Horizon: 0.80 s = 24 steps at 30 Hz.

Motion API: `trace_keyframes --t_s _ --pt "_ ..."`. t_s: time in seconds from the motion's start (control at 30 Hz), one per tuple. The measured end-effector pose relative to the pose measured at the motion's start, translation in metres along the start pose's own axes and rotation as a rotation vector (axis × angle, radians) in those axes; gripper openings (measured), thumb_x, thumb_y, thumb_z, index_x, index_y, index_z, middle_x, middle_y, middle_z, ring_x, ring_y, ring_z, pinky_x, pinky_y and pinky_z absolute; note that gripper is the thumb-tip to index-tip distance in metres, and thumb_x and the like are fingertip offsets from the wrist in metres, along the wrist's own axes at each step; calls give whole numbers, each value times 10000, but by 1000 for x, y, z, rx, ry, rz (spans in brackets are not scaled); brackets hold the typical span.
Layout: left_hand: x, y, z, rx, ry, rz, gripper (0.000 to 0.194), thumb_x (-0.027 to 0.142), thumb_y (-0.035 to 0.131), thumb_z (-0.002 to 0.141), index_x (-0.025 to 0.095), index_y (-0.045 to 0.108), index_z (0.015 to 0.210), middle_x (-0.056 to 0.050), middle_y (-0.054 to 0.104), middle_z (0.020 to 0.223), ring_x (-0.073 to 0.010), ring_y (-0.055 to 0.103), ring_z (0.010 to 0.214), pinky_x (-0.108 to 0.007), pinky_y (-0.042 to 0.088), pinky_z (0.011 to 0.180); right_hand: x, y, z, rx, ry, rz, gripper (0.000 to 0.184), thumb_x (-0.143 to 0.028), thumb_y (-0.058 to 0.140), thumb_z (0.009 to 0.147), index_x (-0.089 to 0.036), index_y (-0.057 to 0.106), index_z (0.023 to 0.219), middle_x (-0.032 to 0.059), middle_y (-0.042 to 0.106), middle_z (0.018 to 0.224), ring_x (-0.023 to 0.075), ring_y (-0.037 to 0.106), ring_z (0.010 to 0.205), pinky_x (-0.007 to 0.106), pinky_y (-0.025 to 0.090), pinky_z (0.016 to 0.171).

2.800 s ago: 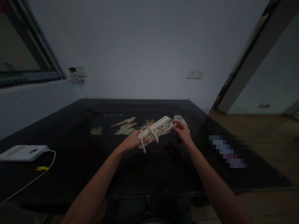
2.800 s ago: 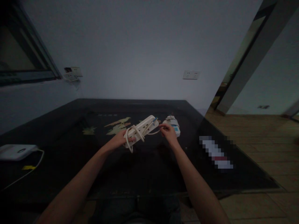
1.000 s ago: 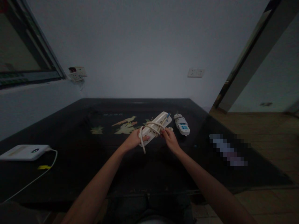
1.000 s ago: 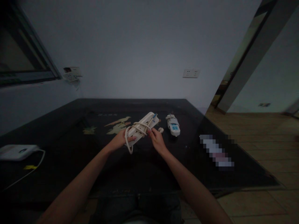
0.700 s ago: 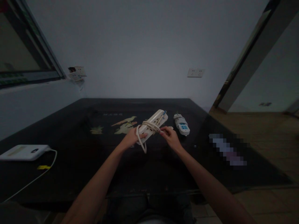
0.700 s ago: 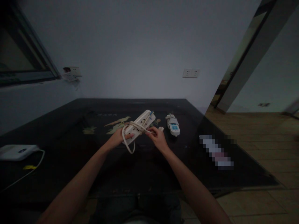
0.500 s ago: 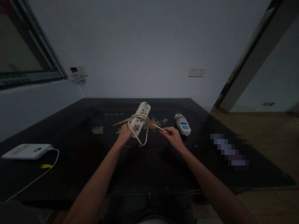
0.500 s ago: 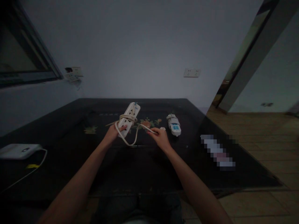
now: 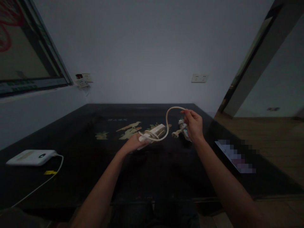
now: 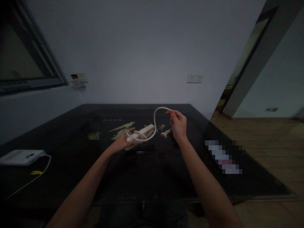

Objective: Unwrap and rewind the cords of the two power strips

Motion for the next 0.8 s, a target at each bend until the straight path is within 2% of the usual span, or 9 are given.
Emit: trace_keyframes --t_s 0.13,0.23,0.3,0.4,0.5,0.6,0.67,0.8 --pt "20 9 -12 -245 127 -49 458 325 689 677 185 666 1113 -43 719 1008 -227 650 883 -292 485 784 -25 -5 40 64 -20 117 338 -503 676 732 -169 627 714 -102 274 456 47 214 384 191 164 362" --pt "38 12 -21 -443 237 -139 498 283 718 673 190 646 1157 -48 694 1089 -227 628 968 -293 468 838 -31 -15 61 78 27 110 324 -474 659 765 -166 594 688 -113 265 426 41 188 358 177 139 335" --pt "45 12 -25 -502 254 -235 503 271 756 639 186 659 1126 -49 696 1068 -226 623 975 -293 465 848 -31 -25 68 94 59 98 315 -452 655 781 -164 581 676 -116 267 411 37 177 346 171 121 326" --pt "45 8 -25 -398 207 -446 542 341 801 579 149 660 1067 -77 700 1005 -228 636 917 -305 482 818 -34 -44 69 131 66 88 281 -400 654 795 -155 590 673 -109 293 401 35 191 348 170 113 329" --pt "39 4 -20 -179 159 -640 699 471 772 582 158 562 1170 -118 657 1110 -243 636 952 -329 504 802 -48 -66 62 175 -7 70 231 -322 632 817 -148 608 667 -96 318 399 39 209 354 189 116 343" --pt "29 3 -14 48 37 -772 731 475 768 579 163 519 1191 -130 649 1124 -249 657 929 -330 532 755 -71 -88 57 224 -78 42 215 -260 615 826 -147 615 644 -84 325 397 43 222 352 221 107 364" --pt "25 4 -10 136 -27 -759 672 476 748 603 147 539 1151 -128 672 1059 -238 672 862 -316 543 707 -87 -101 55 268 -125 20 220 -235 615 825 -149 617 622 -73 336 401 47 243 352 239 104 376" --pt "16 6 -4 189 -46 -640 601 480 690 668 135 552 1140 -109 686 1001 -214 668 805 -289 531 653 -114 -115 55 331 -159 12 295 -171 538 872 -159 611 586 -57 337 387 59 250 338 269 98 382"
Point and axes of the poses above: each hand's wrist, its own z-axis towards the middle knuckle, its own y-axis out of the palm, x = y × z, the point moved 4 cm from there along z, towards the middle knuckle
